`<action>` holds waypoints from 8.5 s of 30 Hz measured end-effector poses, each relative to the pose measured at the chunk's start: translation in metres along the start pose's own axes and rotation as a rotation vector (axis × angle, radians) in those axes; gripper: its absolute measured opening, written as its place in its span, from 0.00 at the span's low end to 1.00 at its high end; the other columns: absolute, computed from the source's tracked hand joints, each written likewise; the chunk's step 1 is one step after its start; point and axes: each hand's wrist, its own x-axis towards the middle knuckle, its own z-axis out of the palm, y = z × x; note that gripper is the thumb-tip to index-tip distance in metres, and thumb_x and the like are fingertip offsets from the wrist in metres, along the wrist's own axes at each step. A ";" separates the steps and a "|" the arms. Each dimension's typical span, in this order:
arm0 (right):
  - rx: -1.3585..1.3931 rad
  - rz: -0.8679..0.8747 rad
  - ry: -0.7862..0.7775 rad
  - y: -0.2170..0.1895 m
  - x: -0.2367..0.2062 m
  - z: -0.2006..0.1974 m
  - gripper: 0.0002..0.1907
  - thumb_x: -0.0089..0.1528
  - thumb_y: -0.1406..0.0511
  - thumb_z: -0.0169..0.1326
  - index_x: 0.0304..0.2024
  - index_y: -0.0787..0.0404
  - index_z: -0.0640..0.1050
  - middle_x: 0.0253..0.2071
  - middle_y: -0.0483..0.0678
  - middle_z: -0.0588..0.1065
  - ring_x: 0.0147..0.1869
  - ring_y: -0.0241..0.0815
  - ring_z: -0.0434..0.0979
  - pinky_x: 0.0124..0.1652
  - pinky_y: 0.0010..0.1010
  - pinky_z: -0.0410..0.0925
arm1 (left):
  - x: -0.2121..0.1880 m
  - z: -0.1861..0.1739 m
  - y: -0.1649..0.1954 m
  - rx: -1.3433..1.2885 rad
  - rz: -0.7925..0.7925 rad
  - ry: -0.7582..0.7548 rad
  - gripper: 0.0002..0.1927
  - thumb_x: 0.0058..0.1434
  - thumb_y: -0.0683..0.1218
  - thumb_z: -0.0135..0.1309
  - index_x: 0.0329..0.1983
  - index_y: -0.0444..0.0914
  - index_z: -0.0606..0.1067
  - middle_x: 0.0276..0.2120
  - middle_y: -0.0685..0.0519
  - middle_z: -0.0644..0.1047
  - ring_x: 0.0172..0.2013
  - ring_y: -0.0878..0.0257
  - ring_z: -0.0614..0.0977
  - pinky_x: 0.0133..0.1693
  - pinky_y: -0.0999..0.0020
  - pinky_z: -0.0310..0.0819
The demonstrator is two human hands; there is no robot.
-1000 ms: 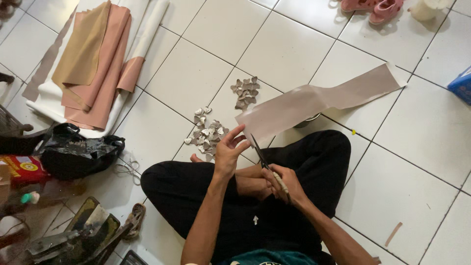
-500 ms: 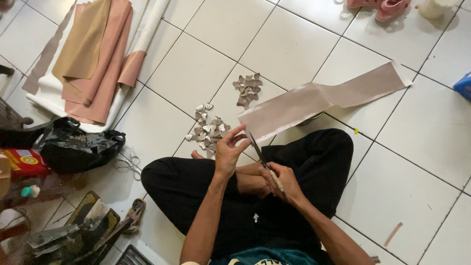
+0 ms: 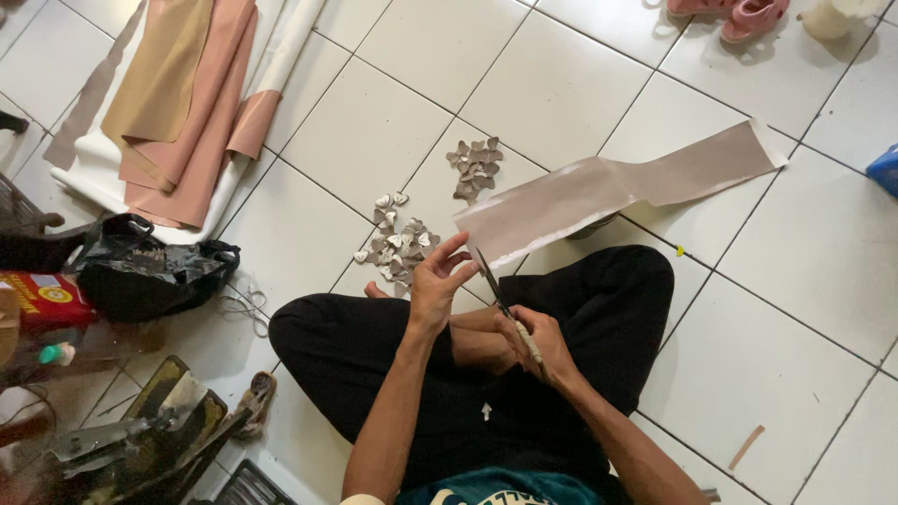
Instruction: The person sits on the workshop floor and cuts a long strip of soft material with scissors, then picks up small pre-cut pieces one at a time and folds and pinches them by hand, setting finished pieces on the floor with the others. At one point they briefly open a door before resuming cutting.
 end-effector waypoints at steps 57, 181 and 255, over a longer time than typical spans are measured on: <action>-0.043 -0.006 0.066 -0.011 0.014 0.011 0.25 0.64 0.53 0.56 0.20 0.64 0.72 0.13 0.40 0.64 0.17 0.30 0.60 0.18 0.28 0.56 | -0.020 0.016 0.033 0.128 0.071 -0.028 0.41 0.59 0.34 0.62 0.75 0.29 0.59 0.64 0.44 0.71 0.52 0.62 0.76 0.50 0.71 0.79; 0.573 -0.289 0.011 -0.050 -0.011 0.061 0.08 0.63 0.70 0.61 0.43 0.66 0.79 0.39 0.48 0.80 0.42 0.34 0.81 0.44 0.24 0.73 | -0.122 -0.004 0.088 -0.118 -0.075 0.114 0.21 0.62 0.41 0.62 0.53 0.22 0.74 0.42 0.42 0.83 0.40 0.60 0.86 0.45 0.69 0.83; 0.167 -0.586 0.067 -0.142 -0.047 0.039 0.08 0.61 0.71 0.62 0.41 0.66 0.77 0.38 0.48 0.80 0.43 0.34 0.82 0.44 0.25 0.76 | -0.131 0.040 0.177 0.304 0.176 -0.010 0.16 0.63 0.41 0.60 0.52 0.27 0.80 0.43 0.45 0.85 0.45 0.62 0.87 0.51 0.70 0.82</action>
